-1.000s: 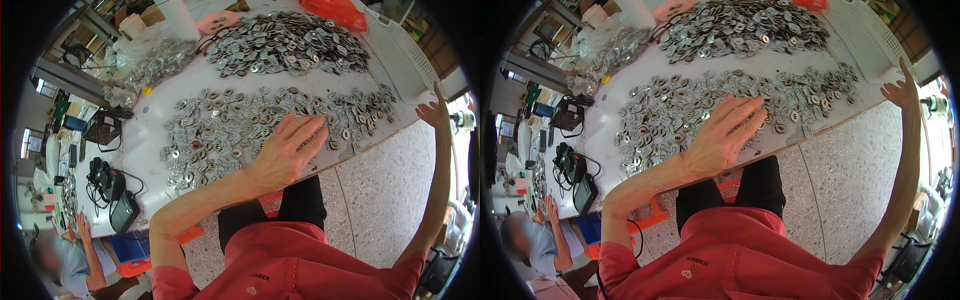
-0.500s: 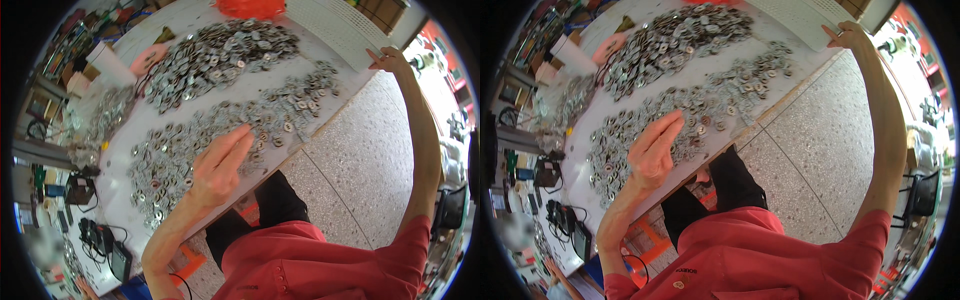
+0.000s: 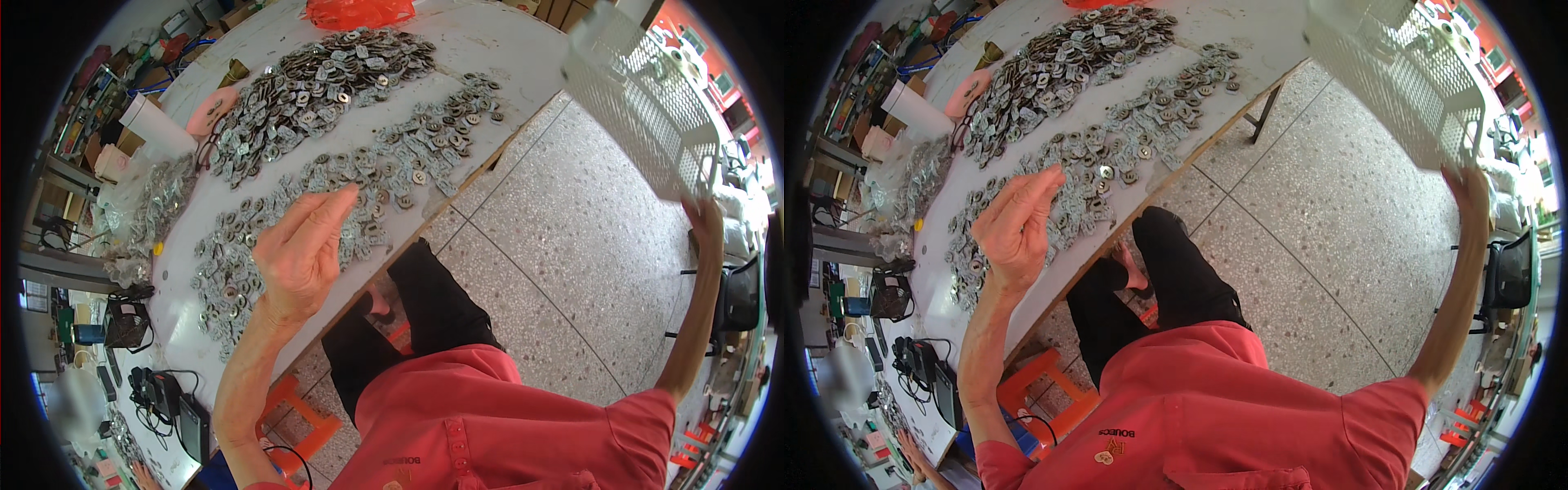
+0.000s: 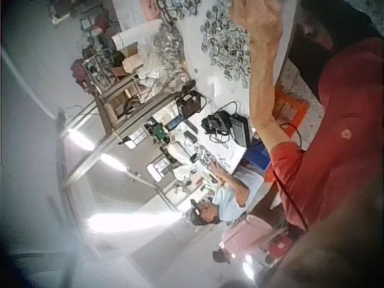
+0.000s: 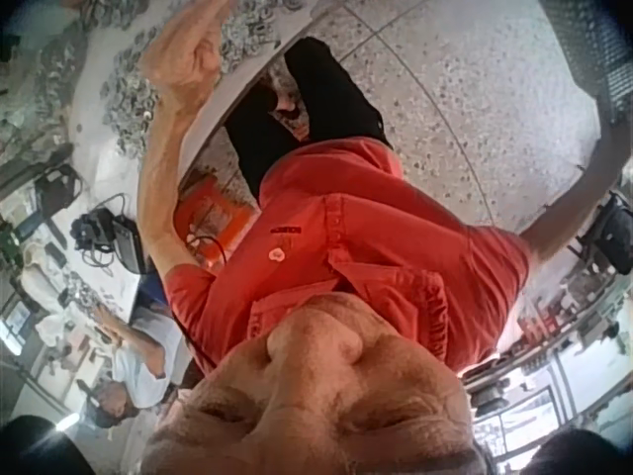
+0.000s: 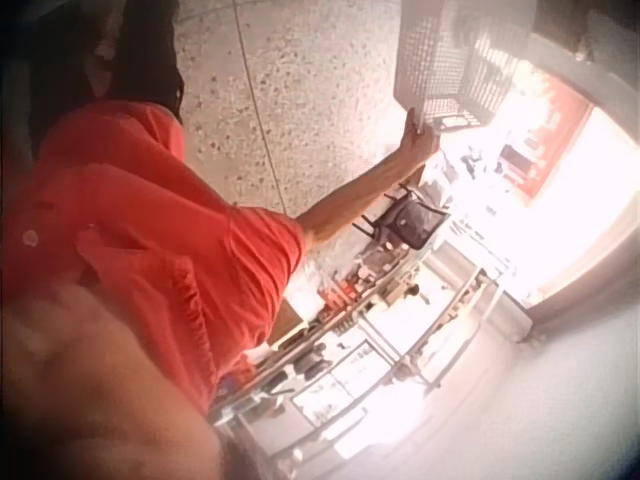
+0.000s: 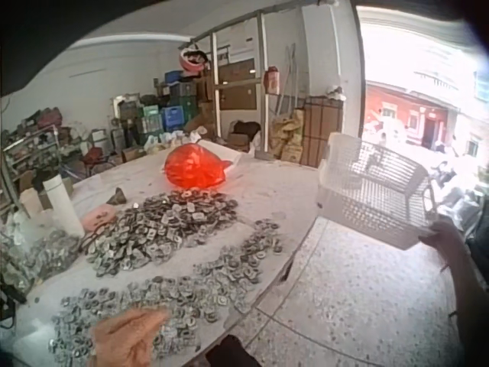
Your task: Sorting and arranging small circular metal and plastic components on a workshop table.
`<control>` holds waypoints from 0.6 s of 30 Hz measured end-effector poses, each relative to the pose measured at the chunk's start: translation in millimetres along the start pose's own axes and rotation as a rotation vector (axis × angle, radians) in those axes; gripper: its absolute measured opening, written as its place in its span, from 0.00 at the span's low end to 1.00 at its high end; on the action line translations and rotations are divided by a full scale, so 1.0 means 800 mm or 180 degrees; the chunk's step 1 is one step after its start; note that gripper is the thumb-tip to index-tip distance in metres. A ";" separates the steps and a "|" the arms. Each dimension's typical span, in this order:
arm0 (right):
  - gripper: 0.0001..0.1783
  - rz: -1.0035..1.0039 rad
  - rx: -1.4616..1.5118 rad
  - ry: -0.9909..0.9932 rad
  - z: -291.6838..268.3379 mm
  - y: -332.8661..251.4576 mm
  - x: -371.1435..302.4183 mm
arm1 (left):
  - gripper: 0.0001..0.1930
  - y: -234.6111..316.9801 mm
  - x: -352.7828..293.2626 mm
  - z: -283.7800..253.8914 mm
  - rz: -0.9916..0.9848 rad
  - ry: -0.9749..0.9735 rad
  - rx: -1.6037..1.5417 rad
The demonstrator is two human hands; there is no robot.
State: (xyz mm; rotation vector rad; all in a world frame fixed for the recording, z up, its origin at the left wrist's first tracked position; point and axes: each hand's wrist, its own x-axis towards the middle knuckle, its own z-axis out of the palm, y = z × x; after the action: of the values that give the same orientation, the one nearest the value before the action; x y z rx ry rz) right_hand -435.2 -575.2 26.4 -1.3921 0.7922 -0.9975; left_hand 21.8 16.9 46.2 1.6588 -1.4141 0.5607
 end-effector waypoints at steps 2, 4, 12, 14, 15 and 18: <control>0.13 0.0303 -0.0609 -0.0153 -0.063 0.003 -0.061 | 0.14 0.017 0.003 0.002 -0.0075 -0.0076 -0.0123; 0.22 0.0702 -0.1050 -0.0170 -0.057 -0.010 -0.131 | 0.13 0.036 0.003 0.003 -0.0194 -0.0161 -0.0199; 0.32 0.1335 -0.1385 -0.0887 0.045 0.020 -0.236 | 0.22 0.101 -0.075 0.058 -0.2660 -0.1590 -0.2295; 0.31 0.1370 -0.1453 -0.1092 0.084 0.041 -0.227 | 0.25 0.093 -0.123 0.080 -0.2889 -0.1648 -0.2133; 0.31 0.1343 -0.1395 -0.1277 0.095 0.055 -0.217 | 0.28 0.086 -0.152 0.092 -0.3120 -0.1668 -0.1975; 0.30 0.1386 -0.1902 -0.1777 0.182 0.062 -0.199 | 0.39 0.095 -0.173 0.104 -0.4092 -0.1343 -0.2778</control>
State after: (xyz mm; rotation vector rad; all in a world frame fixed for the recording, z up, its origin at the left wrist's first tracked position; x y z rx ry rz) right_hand -362.4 -374.5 -32.3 -1.7808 0.9408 -0.0019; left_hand -101.6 26.4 -82.2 1.5456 -0.4192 -1.0266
